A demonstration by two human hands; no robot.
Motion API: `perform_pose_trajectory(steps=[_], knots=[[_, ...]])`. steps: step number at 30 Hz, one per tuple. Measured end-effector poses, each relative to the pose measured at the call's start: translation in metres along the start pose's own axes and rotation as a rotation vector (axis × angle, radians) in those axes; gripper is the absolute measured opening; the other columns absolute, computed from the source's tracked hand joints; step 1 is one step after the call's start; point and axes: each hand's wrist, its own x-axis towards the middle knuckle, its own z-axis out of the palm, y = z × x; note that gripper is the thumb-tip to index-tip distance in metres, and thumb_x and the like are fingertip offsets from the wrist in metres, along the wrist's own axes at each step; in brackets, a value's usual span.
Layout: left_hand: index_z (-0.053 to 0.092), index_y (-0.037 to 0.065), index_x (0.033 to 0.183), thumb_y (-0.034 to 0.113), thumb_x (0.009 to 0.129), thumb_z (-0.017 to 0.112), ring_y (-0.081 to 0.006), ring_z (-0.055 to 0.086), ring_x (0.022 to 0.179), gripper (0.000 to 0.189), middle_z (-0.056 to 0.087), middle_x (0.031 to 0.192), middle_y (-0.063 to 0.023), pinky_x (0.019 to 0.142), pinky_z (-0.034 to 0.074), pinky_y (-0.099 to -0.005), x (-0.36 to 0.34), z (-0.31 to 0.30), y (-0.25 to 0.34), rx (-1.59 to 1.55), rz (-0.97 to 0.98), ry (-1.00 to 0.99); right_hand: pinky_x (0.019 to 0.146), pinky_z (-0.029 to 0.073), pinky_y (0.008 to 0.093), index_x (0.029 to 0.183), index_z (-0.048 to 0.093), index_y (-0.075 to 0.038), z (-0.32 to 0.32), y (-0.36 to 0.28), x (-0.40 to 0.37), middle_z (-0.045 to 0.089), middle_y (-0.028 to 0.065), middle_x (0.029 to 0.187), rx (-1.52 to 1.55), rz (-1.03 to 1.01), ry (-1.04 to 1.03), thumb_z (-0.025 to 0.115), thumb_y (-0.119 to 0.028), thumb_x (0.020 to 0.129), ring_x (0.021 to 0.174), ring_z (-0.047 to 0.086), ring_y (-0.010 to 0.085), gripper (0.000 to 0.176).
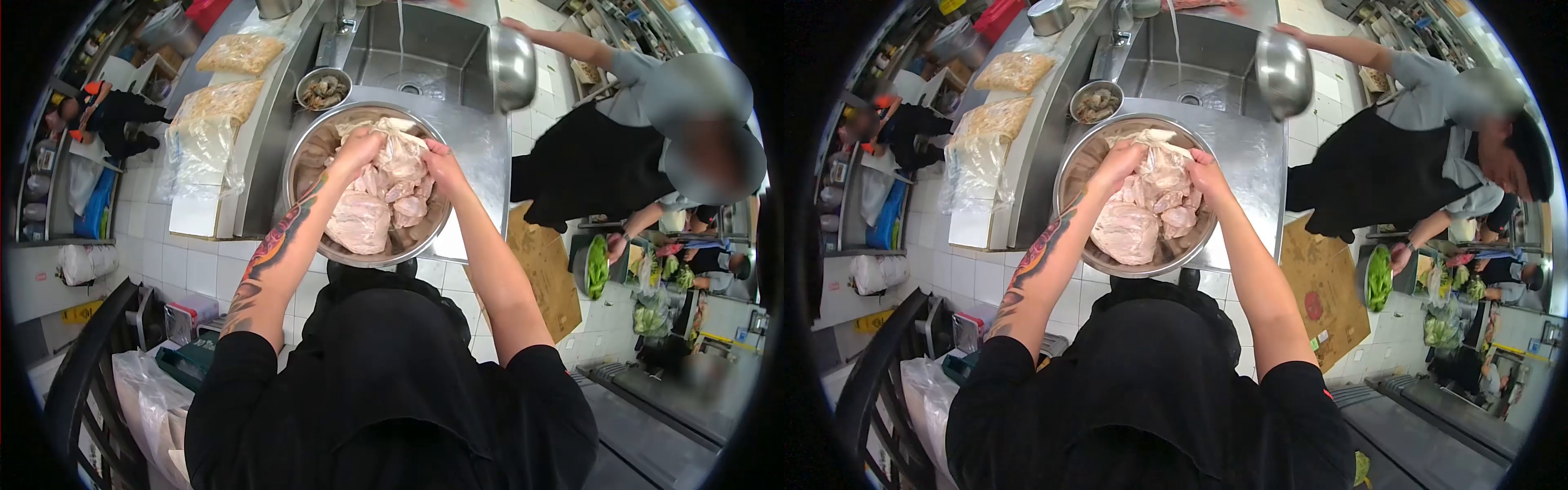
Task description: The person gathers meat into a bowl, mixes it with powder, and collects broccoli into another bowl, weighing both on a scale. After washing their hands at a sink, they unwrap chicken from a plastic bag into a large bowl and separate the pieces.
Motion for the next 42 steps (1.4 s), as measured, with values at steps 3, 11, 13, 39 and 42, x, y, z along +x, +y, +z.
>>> perform_pose_trajectory(steps=[3, 11, 13, 39, 42], knots=[[0.066, 0.000, 0.108, 0.017, 0.093, 0.051, -0.0171, 0.066, 0.079, 0.026, 0.069, 0.090, -0.0065, 0.064, 0.053, -0.0357, -0.015, 0.008, 0.026, 0.253, 0.044, -0.084, 0.083, 0.053, 0.0276, 0.115, 0.066, -0.002, 0.001, -0.017, -0.006, 0.070, 0.0060, 0.106, 0.242, -0.017, 0.121, 0.055, 0.000, 0.092, 0.092, 0.066, 0.0137, 0.026], [0.057, 0.007, 0.123, 0.019, 0.097, 0.053, -0.0200, 0.066, 0.097, 0.029, 0.064, 0.114, -0.0108, 0.085, 0.056, -0.0367, -0.022, 0.026, 0.069, -0.203, -0.117, -0.203, 0.098, 0.049, 0.0347, 0.144, 0.046, -0.004, 0.053, -0.074, -0.040, 0.059, 0.0155, 0.133, -0.686, -0.677, 0.136, 0.071, -0.004, 0.083, 0.123, 0.057, 0.0210, 0.066], [0.053, 0.004, 0.130, 0.018, 0.100, 0.055, -0.0174, 0.065, 0.104, 0.033, 0.064, 0.117, -0.0084, 0.089, 0.054, -0.0342, -0.023, 0.023, 0.076, -0.045, -0.040, -0.206, 0.096, 0.050, 0.0336, 0.141, 0.050, -0.005, 0.052, -0.072, -0.028, 0.062, 0.0146, 0.128, -0.480, -0.562, 0.094, 0.071, -0.003, 0.081, 0.118, 0.060, 0.0201, 0.063], [0.063, -0.001, 0.112, 0.042, 0.073, 0.080, -0.0381, 0.063, 0.101, 0.060, 0.065, 0.102, -0.0231, 0.087, 0.050, -0.0454, -0.149, -0.062, -0.006, 1.289, 0.278, -0.112, 0.095, 0.049, 0.0388, 0.127, 0.062, -0.006, 0.082, 0.023, -0.088, 0.066, 0.0171, 0.112, -0.842, -0.074, -0.191, 0.083, -0.023, 0.070, 0.109, 0.063, 0.0322, 0.063], [0.067, -0.001, 0.101, 0.039, 0.067, 0.080, -0.0384, 0.068, 0.085, 0.054, 0.068, 0.083, -0.0213, 0.076, 0.051, -0.0476, -0.138, -0.052, -0.009, 1.083, 0.199, -0.189, 0.099, 0.046, 0.0383, 0.132, 0.057, -0.004, 0.085, 0.039, -0.086, 0.063, 0.0187, 0.120, -0.869, -0.193, -0.116, 0.085, -0.022, 0.067, 0.116, 0.059, 0.0318, 0.073]])
